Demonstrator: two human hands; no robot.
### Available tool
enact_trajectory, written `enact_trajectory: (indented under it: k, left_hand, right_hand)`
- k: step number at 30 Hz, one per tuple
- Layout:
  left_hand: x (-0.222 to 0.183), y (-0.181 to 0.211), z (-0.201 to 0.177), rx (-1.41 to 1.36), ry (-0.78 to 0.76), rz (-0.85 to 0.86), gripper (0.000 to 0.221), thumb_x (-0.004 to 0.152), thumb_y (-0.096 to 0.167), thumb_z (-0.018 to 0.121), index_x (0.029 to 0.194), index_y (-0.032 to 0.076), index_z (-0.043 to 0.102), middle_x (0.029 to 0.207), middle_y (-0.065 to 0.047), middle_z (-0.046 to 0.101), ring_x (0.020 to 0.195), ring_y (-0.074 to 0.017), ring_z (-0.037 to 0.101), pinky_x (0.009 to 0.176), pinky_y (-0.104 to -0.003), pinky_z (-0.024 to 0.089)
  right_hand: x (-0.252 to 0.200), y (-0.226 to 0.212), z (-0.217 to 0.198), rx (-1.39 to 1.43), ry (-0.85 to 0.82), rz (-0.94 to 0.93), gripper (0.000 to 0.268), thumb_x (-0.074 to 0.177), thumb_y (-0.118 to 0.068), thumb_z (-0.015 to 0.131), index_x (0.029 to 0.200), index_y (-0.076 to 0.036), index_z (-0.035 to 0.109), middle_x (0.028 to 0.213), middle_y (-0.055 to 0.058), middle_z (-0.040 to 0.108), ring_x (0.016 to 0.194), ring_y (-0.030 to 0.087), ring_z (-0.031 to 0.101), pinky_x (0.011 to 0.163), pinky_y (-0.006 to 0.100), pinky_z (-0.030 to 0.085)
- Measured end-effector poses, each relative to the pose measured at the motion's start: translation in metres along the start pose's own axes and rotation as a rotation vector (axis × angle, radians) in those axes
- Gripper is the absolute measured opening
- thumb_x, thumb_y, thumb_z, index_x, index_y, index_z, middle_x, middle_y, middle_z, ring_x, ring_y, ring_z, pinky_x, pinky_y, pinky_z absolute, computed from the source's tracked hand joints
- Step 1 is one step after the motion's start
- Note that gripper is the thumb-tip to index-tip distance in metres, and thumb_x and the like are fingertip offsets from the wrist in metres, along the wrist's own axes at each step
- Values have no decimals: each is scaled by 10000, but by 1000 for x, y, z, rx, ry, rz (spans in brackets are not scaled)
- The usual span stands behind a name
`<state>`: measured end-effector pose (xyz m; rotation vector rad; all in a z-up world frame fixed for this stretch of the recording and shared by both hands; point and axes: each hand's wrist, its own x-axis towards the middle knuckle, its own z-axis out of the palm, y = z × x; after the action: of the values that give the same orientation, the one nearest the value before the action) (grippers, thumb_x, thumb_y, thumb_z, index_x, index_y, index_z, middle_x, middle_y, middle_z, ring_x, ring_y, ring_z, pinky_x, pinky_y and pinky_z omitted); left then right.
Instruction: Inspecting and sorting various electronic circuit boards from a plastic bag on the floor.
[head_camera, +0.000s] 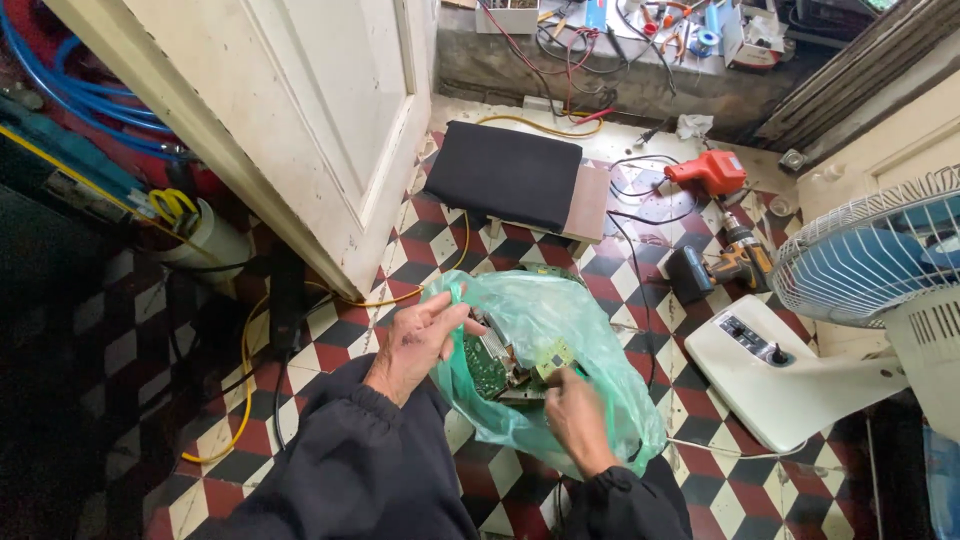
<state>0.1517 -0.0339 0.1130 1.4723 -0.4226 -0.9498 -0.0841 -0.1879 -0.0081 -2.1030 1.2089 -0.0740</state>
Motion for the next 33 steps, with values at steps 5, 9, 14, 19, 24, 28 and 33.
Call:
enact_trajectory:
  k: [5,9,14,19,24,28,33]
  left_hand:
    - [14,-13,3,-185,-30,37,481,1019,148,659,1460,-29,735,787,-50,791,520,-49,367,467,-180,263]
    - [12,-8,7,-32,-76,72,384,1023,187,658,1275,-43,834,710,5,715,527,-57,390,489,-210,300]
    - [2,6,16,144,-115,79,316,997,207,681,1230,34,805,796,12,840,563,-55,422,538,-205,363]
    - [6,3,9,202,-77,111,187,994,205,696,907,40,716,739,22,836,585,-67,406,567,-222,363]
    - [28,-9,8,425,26,104,560,1061,478,659,1473,103,704,751,23,843,886,-200,804,867,-346,598]
    - [29,-5,12,916,177,284,465,1003,507,656,1218,106,753,1011,-93,802,932,-406,791,792,-577,623]
    - [-6,-4,76,837,220,549,205,1085,333,600,1006,186,718,866,-58,694,880,-399,778,711,-549,638]
  right_hand:
    - [34,73,0,-231,-229,259,572,1050,-518,391,1188,-53,694,1210,157,800,1085,384,738,1043,490,516]
    - [18,3,1,-159,-154,173,598,996,-597,516,1089,-23,653,1005,198,809,879,367,769,893,473,598]
    - [34,-6,23,-386,113,-181,632,870,-342,792,1439,-164,583,1497,197,486,1099,457,680,891,547,615]
    - [67,15,-40,-522,139,-405,388,1005,-233,628,1304,13,652,900,132,753,625,271,708,596,409,617]
    - [121,3,-86,-435,34,-260,142,888,-196,651,903,-90,745,861,212,811,887,475,810,681,608,659]
    - [155,5,-81,-405,32,-234,225,842,-105,624,948,-59,817,874,230,824,893,476,819,711,608,671]
    - [171,13,-88,-369,-56,-173,313,770,-126,593,956,-53,834,871,244,818,970,471,815,776,608,642]
